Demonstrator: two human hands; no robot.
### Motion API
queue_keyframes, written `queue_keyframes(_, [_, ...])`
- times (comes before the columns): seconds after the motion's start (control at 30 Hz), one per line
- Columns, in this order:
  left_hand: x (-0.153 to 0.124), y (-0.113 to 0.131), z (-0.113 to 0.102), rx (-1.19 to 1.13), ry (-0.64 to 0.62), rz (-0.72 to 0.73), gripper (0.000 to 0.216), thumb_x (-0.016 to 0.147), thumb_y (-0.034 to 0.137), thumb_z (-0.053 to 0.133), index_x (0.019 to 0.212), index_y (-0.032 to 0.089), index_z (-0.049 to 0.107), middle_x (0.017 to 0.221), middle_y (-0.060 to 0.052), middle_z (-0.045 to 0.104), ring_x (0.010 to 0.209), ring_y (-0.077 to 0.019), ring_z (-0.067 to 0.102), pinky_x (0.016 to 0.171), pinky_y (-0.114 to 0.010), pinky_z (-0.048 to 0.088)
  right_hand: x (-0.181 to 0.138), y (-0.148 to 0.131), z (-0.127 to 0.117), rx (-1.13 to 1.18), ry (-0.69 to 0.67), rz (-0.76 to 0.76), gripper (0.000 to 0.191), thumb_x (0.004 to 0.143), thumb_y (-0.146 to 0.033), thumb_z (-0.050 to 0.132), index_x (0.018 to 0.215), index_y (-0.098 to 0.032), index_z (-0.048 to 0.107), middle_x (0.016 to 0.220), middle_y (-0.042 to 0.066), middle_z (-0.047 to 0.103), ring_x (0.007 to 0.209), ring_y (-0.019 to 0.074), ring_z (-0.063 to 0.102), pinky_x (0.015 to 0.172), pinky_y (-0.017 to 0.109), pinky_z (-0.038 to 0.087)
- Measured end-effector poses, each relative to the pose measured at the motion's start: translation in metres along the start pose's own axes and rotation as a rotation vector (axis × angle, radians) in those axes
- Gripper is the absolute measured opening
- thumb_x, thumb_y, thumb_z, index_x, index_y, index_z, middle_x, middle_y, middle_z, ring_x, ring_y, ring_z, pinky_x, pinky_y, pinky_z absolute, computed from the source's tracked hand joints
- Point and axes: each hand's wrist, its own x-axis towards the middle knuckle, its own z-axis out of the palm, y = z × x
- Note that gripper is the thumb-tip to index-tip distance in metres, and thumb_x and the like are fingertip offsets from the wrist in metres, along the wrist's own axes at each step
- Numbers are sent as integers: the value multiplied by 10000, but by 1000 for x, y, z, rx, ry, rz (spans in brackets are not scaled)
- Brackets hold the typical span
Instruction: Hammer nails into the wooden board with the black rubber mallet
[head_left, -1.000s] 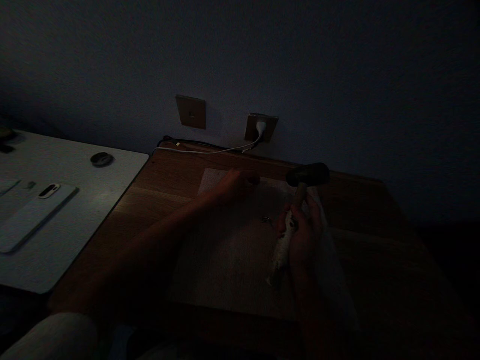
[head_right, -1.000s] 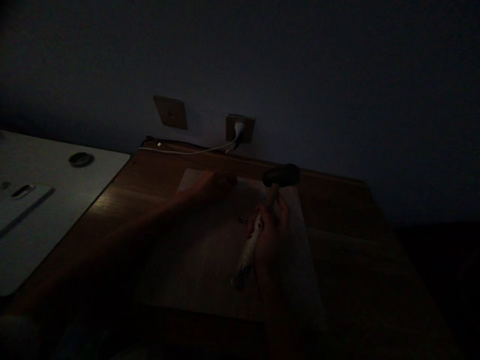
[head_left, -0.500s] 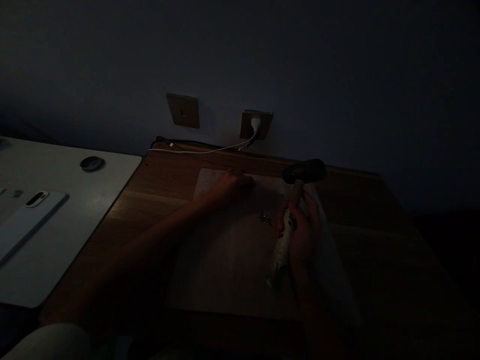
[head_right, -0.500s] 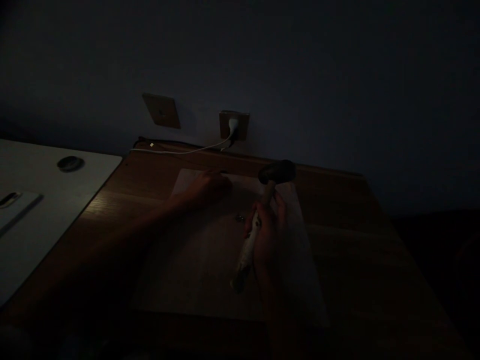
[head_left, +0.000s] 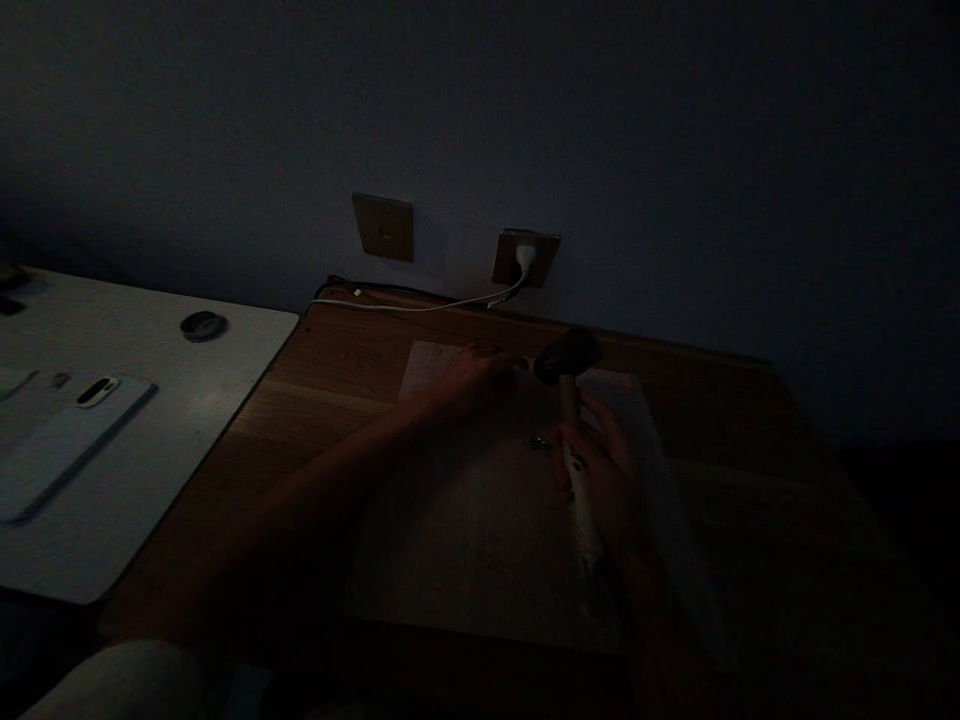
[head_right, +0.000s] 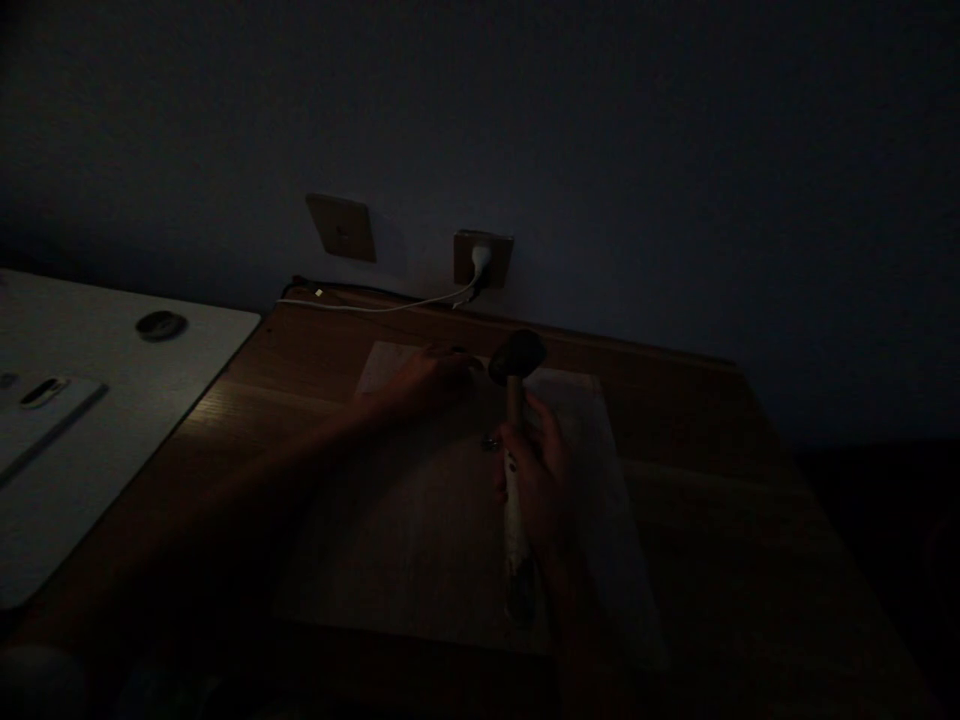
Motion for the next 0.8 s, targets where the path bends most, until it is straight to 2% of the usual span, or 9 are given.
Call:
queue_keyframes(0.1, [0,1,1,-29,12,-33,421,946,167,656,1362,218,686,1210,-83,800,1147,-251,747,1015,-378,574,-2,3,-2,-25,-44,24,825,752,-543,835,1453,-215,548,665,-76,653,381,106,461,325,236,369])
queue_keyframes(0.2, [0,1,1,-47,19,-34,426,926,151,664,1348,212,682,1235,-83,796,1172,-254,745,1039,-385,566,-4,6,0,-39,-50,29,853,748,-561,837,1466,-209,539,669,-72,649,376,103,453,316,235,361])
queue_keyframes(0.33, [1,1,1,-76,12,-81,520,911,130,670,1425,200,628,1129,-69,821,1093,-246,774,989,-368,580,-7,9,0,-54,-62,24,811,776,-559,829,1473,-256,545,770,-57,676,396,98,493,321,232,377])
queue_keyframes(0.43, [1,1,1,-106,16,-91,584,930,128,662,1503,193,567,1162,-83,820,1070,-241,781,952,-352,586,-8,12,1,-72,-93,19,797,784,-568,818,1468,-263,544,823,-49,687,393,91,496,319,237,390])
queue_keyframes(0.53, [0,0,2,-121,46,-80,588,935,133,676,1508,190,563,1226,-105,807,1059,-238,783,930,-341,588,-8,13,2,-98,-108,13,792,781,-569,817,1456,-245,556,808,-51,679,392,90,493,316,236,391])
queue_keyframes(0.63, [-1,-1,3,-121,56,-69,575,943,150,681,1504,210,568,1201,-85,813,1033,-226,786,909,-325,587,-9,14,4,-93,-88,-1,771,799,-559,810,1455,-236,565,772,-59,667,383,88,481,313,228,371])
queue_keyframes(0.8, [0,0,1,-65,41,-75,560,938,158,686,1485,195,571,1267,-107,792,1126,-251,767,948,-340,574,-10,14,3,-108,-102,11,792,791,-550,824,1469,-233,563,765,-62,667,387,92,483,313,230,393])
